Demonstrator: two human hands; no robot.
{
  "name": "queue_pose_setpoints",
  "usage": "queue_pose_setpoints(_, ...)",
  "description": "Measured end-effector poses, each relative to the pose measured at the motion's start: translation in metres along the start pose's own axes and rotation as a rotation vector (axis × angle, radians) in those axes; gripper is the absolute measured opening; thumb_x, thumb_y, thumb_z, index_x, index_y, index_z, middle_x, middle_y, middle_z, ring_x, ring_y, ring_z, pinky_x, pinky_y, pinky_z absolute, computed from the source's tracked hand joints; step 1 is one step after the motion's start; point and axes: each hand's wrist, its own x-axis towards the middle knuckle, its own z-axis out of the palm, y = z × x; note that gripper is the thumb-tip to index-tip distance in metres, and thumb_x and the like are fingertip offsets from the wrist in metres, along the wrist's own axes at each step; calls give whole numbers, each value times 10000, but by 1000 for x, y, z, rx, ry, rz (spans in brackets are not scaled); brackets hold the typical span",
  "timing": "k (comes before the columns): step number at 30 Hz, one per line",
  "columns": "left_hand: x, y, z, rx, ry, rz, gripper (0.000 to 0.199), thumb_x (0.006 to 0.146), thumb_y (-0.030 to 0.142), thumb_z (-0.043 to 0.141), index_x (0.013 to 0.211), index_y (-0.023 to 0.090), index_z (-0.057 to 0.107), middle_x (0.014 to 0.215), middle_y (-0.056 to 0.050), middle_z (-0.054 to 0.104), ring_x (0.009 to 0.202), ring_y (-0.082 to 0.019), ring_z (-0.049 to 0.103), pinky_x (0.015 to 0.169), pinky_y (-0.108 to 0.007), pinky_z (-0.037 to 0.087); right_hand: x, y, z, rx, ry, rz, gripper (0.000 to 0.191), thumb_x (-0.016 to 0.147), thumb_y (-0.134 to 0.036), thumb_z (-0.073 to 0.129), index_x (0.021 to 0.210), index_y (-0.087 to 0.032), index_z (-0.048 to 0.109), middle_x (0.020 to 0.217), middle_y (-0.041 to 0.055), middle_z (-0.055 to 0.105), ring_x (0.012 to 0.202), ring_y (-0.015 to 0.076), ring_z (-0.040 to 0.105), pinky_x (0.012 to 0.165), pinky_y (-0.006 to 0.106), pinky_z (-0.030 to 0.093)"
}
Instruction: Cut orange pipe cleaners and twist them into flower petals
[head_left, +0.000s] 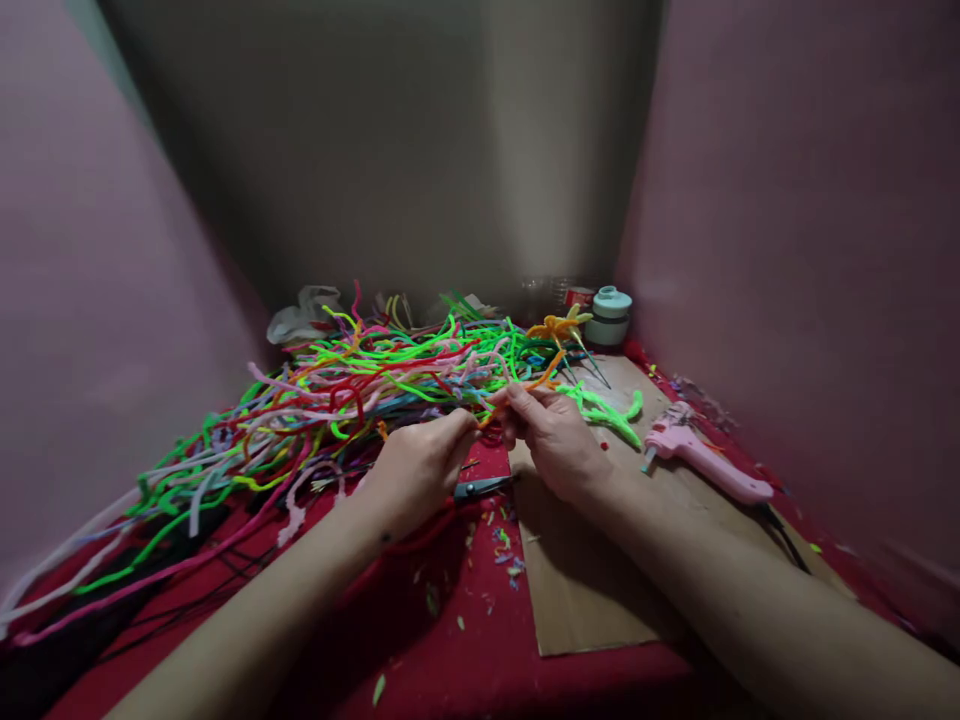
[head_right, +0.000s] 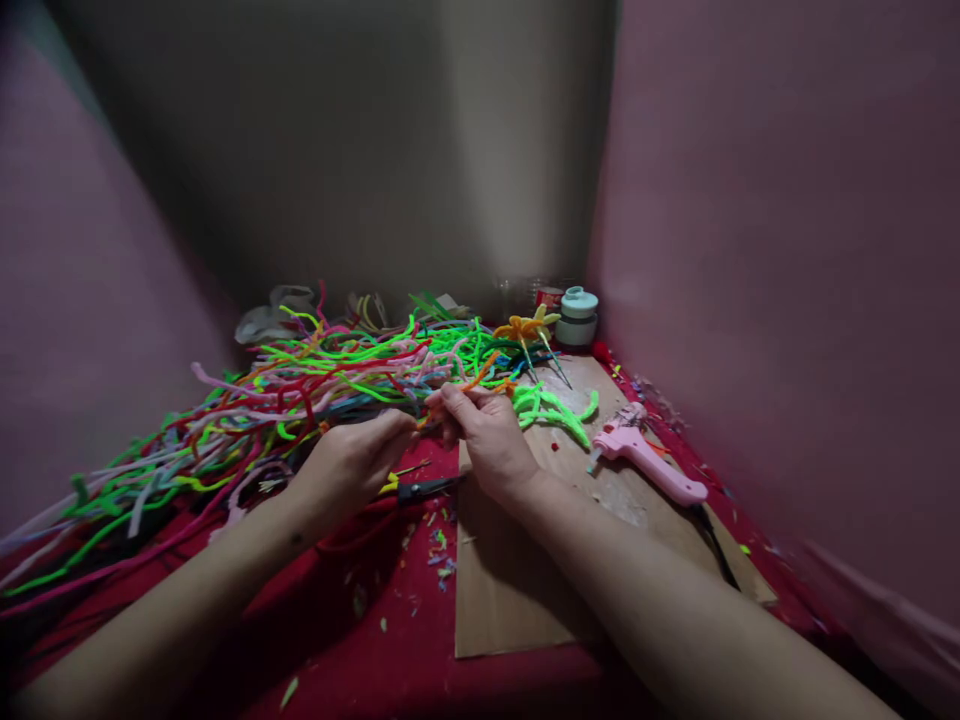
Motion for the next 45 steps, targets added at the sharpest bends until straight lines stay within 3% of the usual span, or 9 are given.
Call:
queue_pose_setpoints(5,-7,-3,2,146,44,44,192,918,213,398,825,182,563,714,-1,603,627,-132,580,559,-233,365,1,3,-1,37,12,61,284,739,-416,656,764,-138,713,573,6,601,474,77,471,503,226,377)
queue_pose_setpoints(13,-15,-5,-1,451,273,166,155,863,131,460,827,174,604,679,-3,620,639,-152,596,533,-259,338,4,-2,-4,223,57,127,171,680,-284,700,742,-126,685,564,-8,593,449,77,485,444,217,406)
queue_pose_setpoints(18,-15,-7,0,494,343,169,134,851,142,495,854,173,625,684,-6,639,636,-149,596,547,-256,351,4,-4,-3,211,76,180,173,674,-256,706,773,-116,681,599,4,617,473,81,515,474,227,445)
queue_pose_setpoints(25,-15,-10,1,482,313,105,159,880,176,470,890,189,628,758,-19,676,709,-156,621,604,-256,382,4,-2,-6,190,74,241,121,722,-214,671,730,-95,652,619,37,641,478,80,532,469,210,446)
queue_pose_setpoints(29,-14,-18,-3,455,259,41,198,914,242,434,925,204,628,812,-23,699,727,-162,635,609,-259,385,9,-5,-9,225,154,206,87,770,-192,639,720,-122,624,553,2,601,454,83,535,458,209,457)
queue_pose_setpoints(33,-12,-28,-7,421,241,-45,217,916,305,439,871,212,630,754,-11,684,675,-167,627,559,-268,357,13,-12,-12,234,219,181,92,817,-164,586,730,-137,592,629,22,651,470,91,563,494,233,504)
queue_pose_setpoints(39,-7,-35,-11,447,156,2,240,909,259,425,765,191,604,763,-47,677,743,-207,604,719,-324,384,19,-14,-19,236,285,151,126,847,-123,531,731,-138,580,601,17,637,468,102,575,474,232,497)
queue_pose_setpoints(45,-5,-40,-14,166,244,-163,221,865,275,466,719,200,615,632,-7,618,575,-136,530,542,-231,353,21,-13,-22,227,324,174,185,868,-114,492,713,-149,587,586,24,639,466,98,565,477,227,507)
